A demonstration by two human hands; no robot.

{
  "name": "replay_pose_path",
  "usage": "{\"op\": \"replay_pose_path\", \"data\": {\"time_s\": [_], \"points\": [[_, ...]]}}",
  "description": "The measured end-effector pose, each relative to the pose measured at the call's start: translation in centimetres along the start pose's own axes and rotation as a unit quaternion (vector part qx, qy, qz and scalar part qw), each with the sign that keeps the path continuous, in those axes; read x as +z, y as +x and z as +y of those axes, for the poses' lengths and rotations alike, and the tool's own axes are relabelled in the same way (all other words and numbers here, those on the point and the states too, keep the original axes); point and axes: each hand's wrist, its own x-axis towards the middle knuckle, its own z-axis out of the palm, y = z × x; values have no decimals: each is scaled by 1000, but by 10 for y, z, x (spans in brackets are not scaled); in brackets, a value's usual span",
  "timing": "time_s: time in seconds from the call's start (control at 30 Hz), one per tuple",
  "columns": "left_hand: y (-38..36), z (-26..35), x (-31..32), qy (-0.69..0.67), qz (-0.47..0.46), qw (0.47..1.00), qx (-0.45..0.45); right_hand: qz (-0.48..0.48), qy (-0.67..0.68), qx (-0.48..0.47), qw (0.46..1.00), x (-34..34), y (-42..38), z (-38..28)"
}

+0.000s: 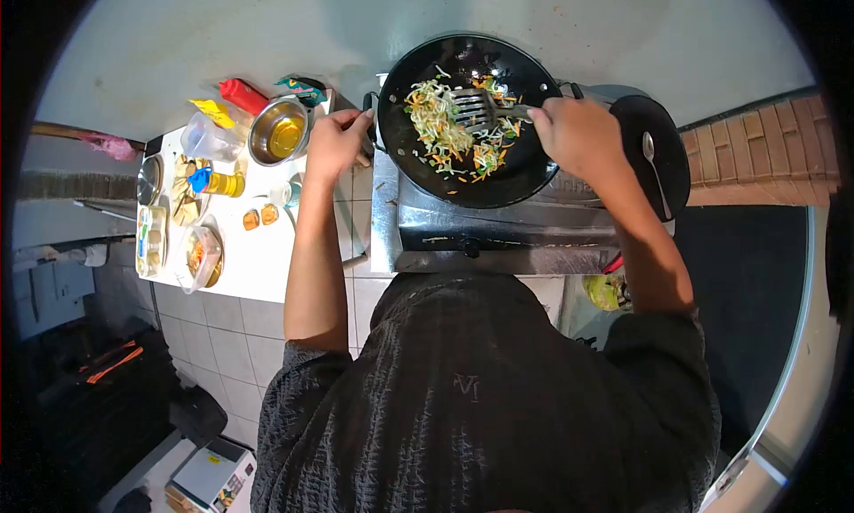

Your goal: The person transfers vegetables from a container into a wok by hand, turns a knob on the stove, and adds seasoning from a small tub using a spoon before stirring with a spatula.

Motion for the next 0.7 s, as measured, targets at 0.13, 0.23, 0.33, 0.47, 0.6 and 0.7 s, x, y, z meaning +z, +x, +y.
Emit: {"op": "replay_pose_path", "data": {"time_s": [0.13, 0.23, 0.33, 0.47, 0.6, 0.7], "points": [[-2, -2, 2, -6, 20, 999, 32, -39, 32, -19, 999, -8, -15, -13], [-4, 6, 1, 8, 17, 1000, 17, -13, 4, -4, 1000, 22, -5, -10], [-5, 9, -1, 19, 17, 1000, 8, 53, -48, 11, 997, 2, 5, -1], [-3, 7, -1, 40, 22, 999, 24, 117, -74, 16, 990, 9, 31, 8], [3, -1, 1, 24, 21, 999, 30, 67, -59, -164, 982, 33, 35, 4], [-2, 7, -3, 42, 16, 999, 24, 38, -56, -204, 977, -8, 16, -4]]}}
